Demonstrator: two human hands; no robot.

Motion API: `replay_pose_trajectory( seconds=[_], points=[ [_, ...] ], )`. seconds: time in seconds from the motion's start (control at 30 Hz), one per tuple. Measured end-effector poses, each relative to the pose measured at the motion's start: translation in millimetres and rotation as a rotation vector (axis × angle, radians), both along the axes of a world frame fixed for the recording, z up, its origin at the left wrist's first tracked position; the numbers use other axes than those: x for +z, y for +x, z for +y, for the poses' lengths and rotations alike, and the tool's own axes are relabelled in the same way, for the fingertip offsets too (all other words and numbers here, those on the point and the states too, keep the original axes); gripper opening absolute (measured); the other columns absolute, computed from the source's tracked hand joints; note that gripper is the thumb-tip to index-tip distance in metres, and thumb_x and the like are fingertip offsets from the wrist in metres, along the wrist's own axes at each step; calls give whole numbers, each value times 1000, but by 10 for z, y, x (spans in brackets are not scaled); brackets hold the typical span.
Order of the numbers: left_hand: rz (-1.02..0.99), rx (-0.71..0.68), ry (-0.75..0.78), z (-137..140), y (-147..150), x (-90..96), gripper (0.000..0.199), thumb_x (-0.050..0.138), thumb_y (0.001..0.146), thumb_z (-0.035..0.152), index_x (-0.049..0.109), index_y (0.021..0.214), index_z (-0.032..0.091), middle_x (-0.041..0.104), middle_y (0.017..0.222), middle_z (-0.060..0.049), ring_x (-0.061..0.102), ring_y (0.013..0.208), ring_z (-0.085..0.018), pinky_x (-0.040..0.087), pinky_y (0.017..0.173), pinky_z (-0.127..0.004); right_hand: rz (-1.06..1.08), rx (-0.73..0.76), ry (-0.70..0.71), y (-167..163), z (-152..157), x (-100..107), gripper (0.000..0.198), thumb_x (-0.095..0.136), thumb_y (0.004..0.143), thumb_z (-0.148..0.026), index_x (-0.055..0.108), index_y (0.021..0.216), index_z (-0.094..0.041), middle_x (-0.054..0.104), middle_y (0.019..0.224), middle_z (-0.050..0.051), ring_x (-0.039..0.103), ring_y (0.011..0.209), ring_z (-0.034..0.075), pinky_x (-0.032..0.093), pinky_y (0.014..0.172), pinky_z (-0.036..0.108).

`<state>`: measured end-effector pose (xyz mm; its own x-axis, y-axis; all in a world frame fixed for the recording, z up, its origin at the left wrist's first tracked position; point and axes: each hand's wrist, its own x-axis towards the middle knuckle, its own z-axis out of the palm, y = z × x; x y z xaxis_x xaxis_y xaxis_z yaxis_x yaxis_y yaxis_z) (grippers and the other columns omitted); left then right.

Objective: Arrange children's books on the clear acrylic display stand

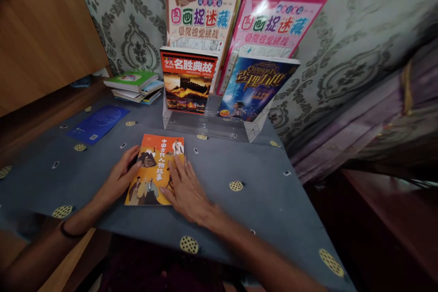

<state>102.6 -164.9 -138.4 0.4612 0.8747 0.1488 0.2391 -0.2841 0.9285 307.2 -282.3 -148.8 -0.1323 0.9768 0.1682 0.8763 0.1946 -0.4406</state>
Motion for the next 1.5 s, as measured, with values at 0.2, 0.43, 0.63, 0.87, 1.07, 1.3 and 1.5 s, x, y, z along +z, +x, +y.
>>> replay_pose_trajectory(
  seconds=[0.2,0.43,0.63,0.87,1.07,1.3,1.5],
  points=[
    [-375,289,-601,-11,258,121,33,63,84,24,59,116,18,74,113,-12,73,100,-24,61,86,-37,40,5,-14,-4,-4,70,74,43,100,-55,21,160,-17,19,166,16,16,153,35,22,124,59],
    [-438,402,-817,-55,398,299,7,65,84,22,64,88,17,76,80,-5,74,69,-20,63,68,-34,114,-4,-63,15,-6,114,76,38,101,-56,14,161,-16,10,167,18,7,155,32,17,125,57],
    [-500,322,-767,-110,489,333,14,69,79,27,65,86,16,77,80,-6,76,79,-24,64,72,-36,341,-148,37,62,-2,1,78,35,104,-49,-13,160,-25,-7,168,12,3,155,28,25,122,56],
    [-571,266,-716,-171,640,403,24,73,77,37,69,89,17,78,82,-6,76,86,-25,63,77,-37,572,-367,67,93,95,-53,81,31,100,-61,1,162,-20,21,166,14,20,153,28,29,122,51],
    [-585,179,-611,-237,734,475,48,75,75,56,70,100,15,78,95,-9,74,93,-27,61,81,-37,907,-414,93,63,107,175,68,31,98,-65,36,151,-23,64,134,12,59,127,26,53,103,41],
    [-424,243,-423,-291,867,525,62,62,76,75,72,96,17,77,101,-9,71,100,-27,58,79,-32,1464,-388,-12,60,108,391,69,49,85,-77,65,120,-21,75,112,10,70,107,27,57,92,41],
    [-319,250,-414,-311,946,533,70,54,77,81,73,97,17,76,105,-9,70,101,-27,56,77,-32,1647,-369,-70,84,89,441,76,61,70,-84,69,113,-21,77,105,8,72,102,30,57,91,43]
  ],
)
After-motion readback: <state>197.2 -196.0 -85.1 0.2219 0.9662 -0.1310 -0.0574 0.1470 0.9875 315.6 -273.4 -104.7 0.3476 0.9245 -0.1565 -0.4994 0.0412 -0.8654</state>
